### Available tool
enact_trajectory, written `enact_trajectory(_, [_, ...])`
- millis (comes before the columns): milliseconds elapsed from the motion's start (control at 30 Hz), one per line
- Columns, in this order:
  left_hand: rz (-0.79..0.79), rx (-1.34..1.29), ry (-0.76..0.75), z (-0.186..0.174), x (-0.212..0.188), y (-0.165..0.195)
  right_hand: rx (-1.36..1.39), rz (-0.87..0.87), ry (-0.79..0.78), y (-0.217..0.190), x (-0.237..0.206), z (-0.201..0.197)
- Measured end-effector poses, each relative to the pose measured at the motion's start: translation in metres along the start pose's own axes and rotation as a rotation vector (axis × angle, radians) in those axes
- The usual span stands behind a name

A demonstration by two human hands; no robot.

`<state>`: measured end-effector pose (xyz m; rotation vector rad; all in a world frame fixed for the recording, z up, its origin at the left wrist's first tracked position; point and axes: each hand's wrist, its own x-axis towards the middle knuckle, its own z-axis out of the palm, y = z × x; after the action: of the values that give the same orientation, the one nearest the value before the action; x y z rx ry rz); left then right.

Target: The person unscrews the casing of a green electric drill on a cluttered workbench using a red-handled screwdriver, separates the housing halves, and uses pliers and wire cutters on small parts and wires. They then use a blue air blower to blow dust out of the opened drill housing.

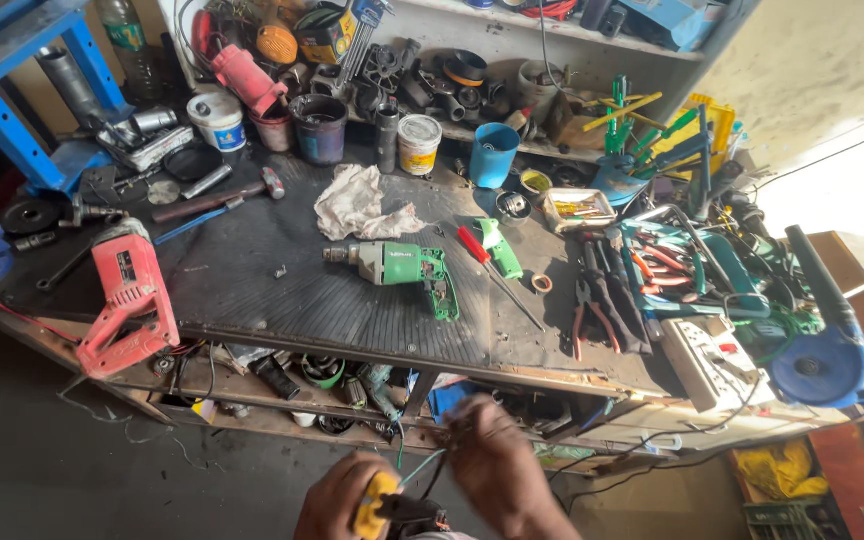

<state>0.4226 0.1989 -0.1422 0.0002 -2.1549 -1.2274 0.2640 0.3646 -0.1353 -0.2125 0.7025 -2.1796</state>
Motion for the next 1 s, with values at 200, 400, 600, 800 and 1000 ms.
enact_trajectory(200, [-0.295, -0.438, 0.291, 0.060, 0.027, -0.011, -0.189, -0.298, -0.161, -0.061, 0.037, -0.037])
enact_trajectory(400, [-0.477, -0.548, 0.044, 0.073, 0.090, -0.005, -1.025, -0.006, -0.574, -0.077, 0.050, -0.061])
enact_trajectory(600, [-0.671, -0.558, 0.028, 0.100, 0.153, -0.016, -0.971, -0.261, -0.600, -0.096, 0.075, -0.104])
enact_trajectory(800, [-0.904, -0.215, 0.202, 0.137, 0.172, -0.056, -0.843, -0.197, -0.723, -0.129, 0.098, -0.132])
enact_trajectory(1000, [-0.919, 0.025, 0.111, 0.151, 0.130, -0.074, -1.035, -0.110, -0.446, -0.128, 0.102, -0.129])
